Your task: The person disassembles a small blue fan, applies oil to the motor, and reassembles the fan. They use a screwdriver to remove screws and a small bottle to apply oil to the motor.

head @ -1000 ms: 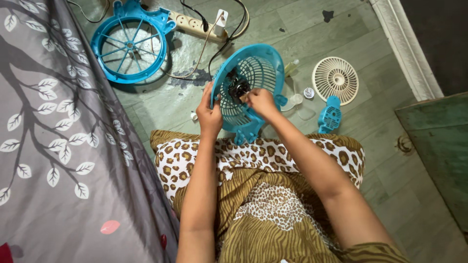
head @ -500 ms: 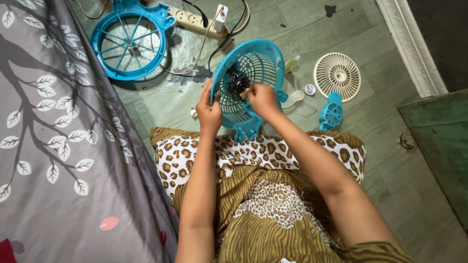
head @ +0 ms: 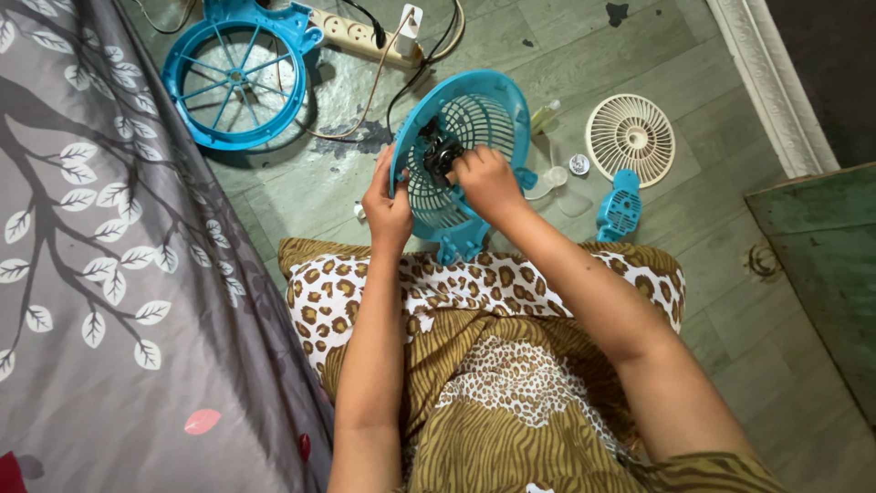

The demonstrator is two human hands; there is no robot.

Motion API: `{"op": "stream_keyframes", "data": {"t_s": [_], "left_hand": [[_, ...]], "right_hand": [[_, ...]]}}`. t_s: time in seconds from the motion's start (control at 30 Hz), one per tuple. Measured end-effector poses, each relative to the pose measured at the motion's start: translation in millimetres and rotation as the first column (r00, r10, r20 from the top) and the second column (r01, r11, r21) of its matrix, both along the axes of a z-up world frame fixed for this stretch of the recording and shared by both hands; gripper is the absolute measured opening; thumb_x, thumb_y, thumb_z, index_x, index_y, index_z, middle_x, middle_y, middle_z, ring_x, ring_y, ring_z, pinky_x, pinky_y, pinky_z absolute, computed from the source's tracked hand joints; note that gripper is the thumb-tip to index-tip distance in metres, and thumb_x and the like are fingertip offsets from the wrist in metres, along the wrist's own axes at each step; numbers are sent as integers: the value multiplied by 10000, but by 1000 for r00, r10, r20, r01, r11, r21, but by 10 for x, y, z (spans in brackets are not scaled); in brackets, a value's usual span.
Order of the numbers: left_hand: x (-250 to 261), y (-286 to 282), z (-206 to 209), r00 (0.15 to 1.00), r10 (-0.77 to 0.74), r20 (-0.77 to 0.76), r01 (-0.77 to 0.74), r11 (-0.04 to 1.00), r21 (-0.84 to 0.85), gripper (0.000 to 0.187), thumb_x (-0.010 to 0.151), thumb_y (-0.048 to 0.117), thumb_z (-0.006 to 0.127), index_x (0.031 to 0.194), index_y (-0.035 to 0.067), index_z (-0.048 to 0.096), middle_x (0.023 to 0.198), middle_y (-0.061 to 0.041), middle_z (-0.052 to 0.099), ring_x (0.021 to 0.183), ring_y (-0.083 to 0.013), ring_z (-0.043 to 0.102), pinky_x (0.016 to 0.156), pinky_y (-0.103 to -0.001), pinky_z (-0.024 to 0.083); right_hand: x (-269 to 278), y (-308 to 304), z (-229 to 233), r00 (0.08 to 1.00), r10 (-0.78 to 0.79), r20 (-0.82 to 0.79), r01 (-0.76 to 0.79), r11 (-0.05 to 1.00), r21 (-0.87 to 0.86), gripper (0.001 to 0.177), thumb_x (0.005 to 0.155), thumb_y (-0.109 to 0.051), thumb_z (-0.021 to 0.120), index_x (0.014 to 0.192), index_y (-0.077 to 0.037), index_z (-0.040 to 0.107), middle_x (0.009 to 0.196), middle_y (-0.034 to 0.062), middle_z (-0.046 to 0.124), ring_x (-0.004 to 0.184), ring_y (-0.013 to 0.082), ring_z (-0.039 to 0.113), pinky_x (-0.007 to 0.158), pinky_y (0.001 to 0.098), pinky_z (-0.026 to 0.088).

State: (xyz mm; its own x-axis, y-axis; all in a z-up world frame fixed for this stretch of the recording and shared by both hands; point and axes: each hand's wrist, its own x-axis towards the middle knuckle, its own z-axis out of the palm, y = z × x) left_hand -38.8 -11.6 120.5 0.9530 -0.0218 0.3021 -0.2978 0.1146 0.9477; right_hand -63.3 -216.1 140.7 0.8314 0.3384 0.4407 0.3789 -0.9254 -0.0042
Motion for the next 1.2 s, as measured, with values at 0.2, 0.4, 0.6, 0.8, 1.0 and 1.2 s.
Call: {"op": "stream_keyframes", "data": {"t_s": [0.2, 0.4, 0.6, 0.8, 1.0, 1.2], "left_hand": [[-8, 10, -28, 999, 7, -40, -7, 1000, 12, 361, 1010, 4, 591, 1371, -15, 616, 1453, -191, 618, 1459, -297, 499, 1213, -382, 346], [24, -2, -23, 999, 17, -40, -16, 1000, 11, 368, 1004, -5, 594, 1371, -9, 617, 1433, -210, 637, 1445, -295, 519, 1213, -377, 354], [7, -1, -18, 998, 2, -59, -3, 1000, -15, 375, 1015, -18, 578, 1390, -13, 596, 1454, -221, 607, 1455, -295, 493, 1213, -380, 339], [-21, 14, 10, 1000, 9, -4, -9, 1000, 29, 387, 989, -49, 571, 1373, -22, 614, 1433, -215, 640, 1456, -291, 506, 1222, -380, 340], [-11, 3, -4, 1000, 3, -31, -3, 1000, 17, 374, 999, -34, 574, 1371, -22, 611, 1439, -205, 629, 1455, -292, 504, 1211, -376, 347], [-2, 3, -49, 1000, 11, -19, -11, 1000, 17, 391, 995, -45, 580, 1385, -21, 607, 1459, -209, 614, 1465, -292, 489, 1229, -382, 325]], "right_hand": [[131, -141, -538, 871, -199, -450, 444, 709, 547, 101, 859, -105, 680, 810, -18, 697, 742, 157, 664, 656, 307, 614, 596, 429, 485], [223, -164, -596, 785, -147, -601, 578, 522, 627, 116, 850, -98, 677, 776, -9, 687, 708, 125, 673, 602, 222, 626, 575, 386, 484], [-16, -4, -55, 1000, -29, -9, 29, 998, 58, 59, 778, -62, 643, 836, -62, 649, 814, 119, 638, 829, 325, 625, 748, 446, 508], [22, -37, -230, 990, -112, -81, 129, 960, 250, 64, 815, -71, 660, 853, -23, 678, 803, 141, 656, 771, 344, 633, 693, 447, 506], [249, -224, -716, 642, 140, -754, 743, 129, 657, 207, 976, -111, 684, 795, -13, 699, 693, 104, 658, 560, 239, 557, 571, 393, 419], [58, -31, -274, 972, -155, -176, 201, 938, 281, 109, 842, -135, 709, 809, -37, 675, 762, 140, 671, 723, 344, 649, 654, 440, 502]]}}
